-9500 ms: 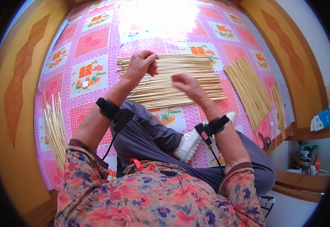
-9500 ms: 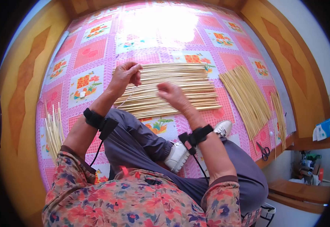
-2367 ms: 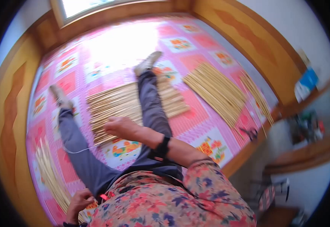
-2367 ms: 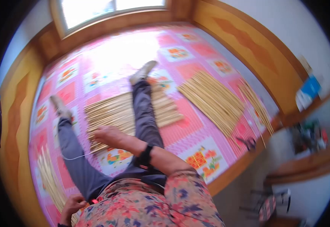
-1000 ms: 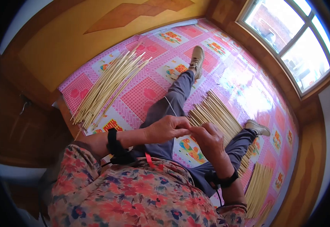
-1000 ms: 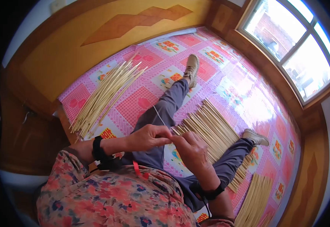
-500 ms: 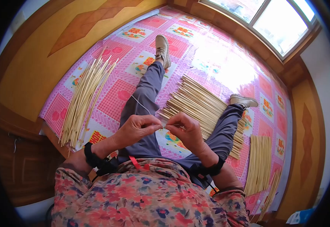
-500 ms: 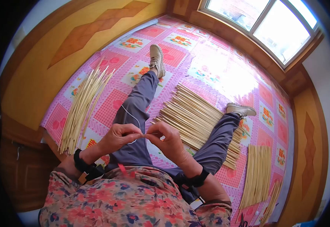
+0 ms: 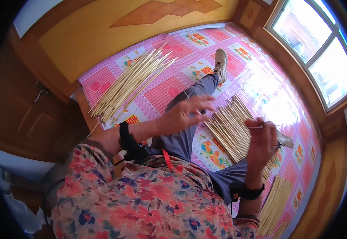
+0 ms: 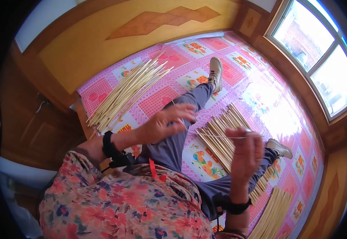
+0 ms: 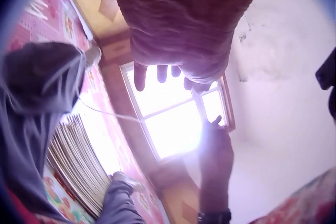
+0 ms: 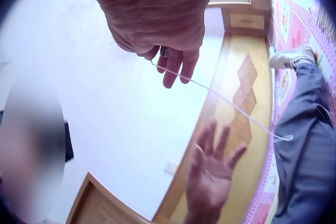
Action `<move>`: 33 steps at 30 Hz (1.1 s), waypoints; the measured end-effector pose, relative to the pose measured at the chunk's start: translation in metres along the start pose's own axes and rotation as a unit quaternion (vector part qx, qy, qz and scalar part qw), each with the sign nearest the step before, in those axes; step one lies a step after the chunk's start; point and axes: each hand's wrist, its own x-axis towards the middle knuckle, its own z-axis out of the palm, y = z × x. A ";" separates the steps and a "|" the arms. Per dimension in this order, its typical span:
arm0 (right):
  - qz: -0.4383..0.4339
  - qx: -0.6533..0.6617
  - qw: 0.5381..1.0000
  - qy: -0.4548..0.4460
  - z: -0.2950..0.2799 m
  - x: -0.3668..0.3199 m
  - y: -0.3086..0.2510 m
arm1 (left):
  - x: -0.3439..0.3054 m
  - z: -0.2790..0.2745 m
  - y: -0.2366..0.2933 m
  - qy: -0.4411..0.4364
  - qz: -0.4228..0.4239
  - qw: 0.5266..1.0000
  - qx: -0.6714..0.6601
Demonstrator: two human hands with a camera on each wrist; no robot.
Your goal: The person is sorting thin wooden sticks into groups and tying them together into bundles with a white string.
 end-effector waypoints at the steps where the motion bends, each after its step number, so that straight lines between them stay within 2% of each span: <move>1: -0.030 0.010 0.999 0.024 -0.015 0.007 -0.016 | -0.002 -0.015 -0.013 0.061 -0.028 0.998 -0.017; 2: -0.064 0.031 0.996 0.059 -0.047 0.014 -0.031 | -0.002 -0.035 -0.029 0.123 0.022 0.992 0.025; 3: -0.105 0.014 0.991 0.082 -0.072 0.021 -0.055 | -0.007 -0.056 -0.043 0.195 -0.036 0.979 0.040; 5: -0.123 0.125 0.978 0.114 -0.133 0.027 -0.113 | -0.024 -0.105 -0.071 0.276 -0.049 0.943 0.180; 6: -0.156 0.129 0.969 0.138 -0.173 0.026 -0.145 | -0.035 -0.125 -0.083 0.281 -0.060 0.938 0.194; 7: -0.156 0.124 0.970 0.140 -0.195 0.020 -0.174 | -0.048 -0.143 -0.097 0.279 -0.133 0.921 0.236; 9: -0.201 0.006 0.957 0.208 -0.225 0.002 -0.226 | -0.076 -0.169 -0.129 0.262 -0.151 0.901 0.312; 10: -0.204 0.000 0.957 0.207 -0.227 -0.006 -0.240 | -0.089 -0.178 -0.144 0.262 -0.149 0.903 0.307; 12: -0.326 -0.082 0.891 0.305 -0.225 -0.017 -0.259 | -0.108 -0.186 -0.171 0.216 -0.234 0.865 0.388; 13: -0.329 -0.087 0.890 0.304 -0.219 -0.019 -0.260 | -0.112 -0.186 -0.181 0.215 -0.232 0.868 0.383; 15: -0.236 -0.315 0.834 0.388 -0.203 -0.027 -0.259 | -0.123 -0.181 -0.200 0.171 -0.312 0.842 0.406; 16: -0.240 -0.320 0.830 0.388 -0.193 -0.029 -0.250 | -0.126 -0.179 -0.211 0.169 -0.308 0.845 0.402; 18: -0.094 -0.509 0.768 0.377 -0.183 -0.029 -0.217 | -0.131 -0.174 -0.230 0.152 -0.315 0.818 0.457; 20: 0.011 -0.612 0.729 0.308 -0.200 -0.052 -0.193 | -0.134 -0.171 -0.239 0.136 -0.308 0.825 0.454; 22: 0.072 -0.649 0.716 0.247 -0.214 -0.078 -0.163 | -0.139 -0.164 -0.243 0.136 -0.302 0.798 0.503; 24: 0.172 -0.725 0.639 0.193 -0.184 -0.103 -0.130 | -0.142 -0.163 -0.252 0.126 -0.310 0.785 0.521; 25: 0.188 -0.707 0.658 0.181 -0.169 -0.116 -0.111 | -0.146 -0.162 -0.260 0.138 -0.326 0.769 0.532; 26: 0.260 -0.671 0.673 0.168 -0.159 -0.128 -0.095 | -0.147 -0.162 -0.267 0.150 -0.342 0.753 0.542; 28: 0.201 -0.789 0.581 -0.020 -0.163 -0.162 -0.070 | -0.152 -0.159 -0.274 0.159 -0.343 0.743 0.553; 30: 0.276 -0.752 0.599 -0.013 -0.149 -0.175 -0.052 | -0.153 -0.157 -0.276 0.167 -0.347 0.728 0.567; 32: 0.302 -0.747 0.592 -0.002 -0.152 -0.184 -0.039 | -0.147 -0.155 -0.266 0.141 -0.296 0.724 0.607; 33: 0.308 -0.747 0.589 -0.009 -0.144 -0.181 -0.035 | -0.144 -0.153 -0.264 0.139 -0.298 0.723 0.608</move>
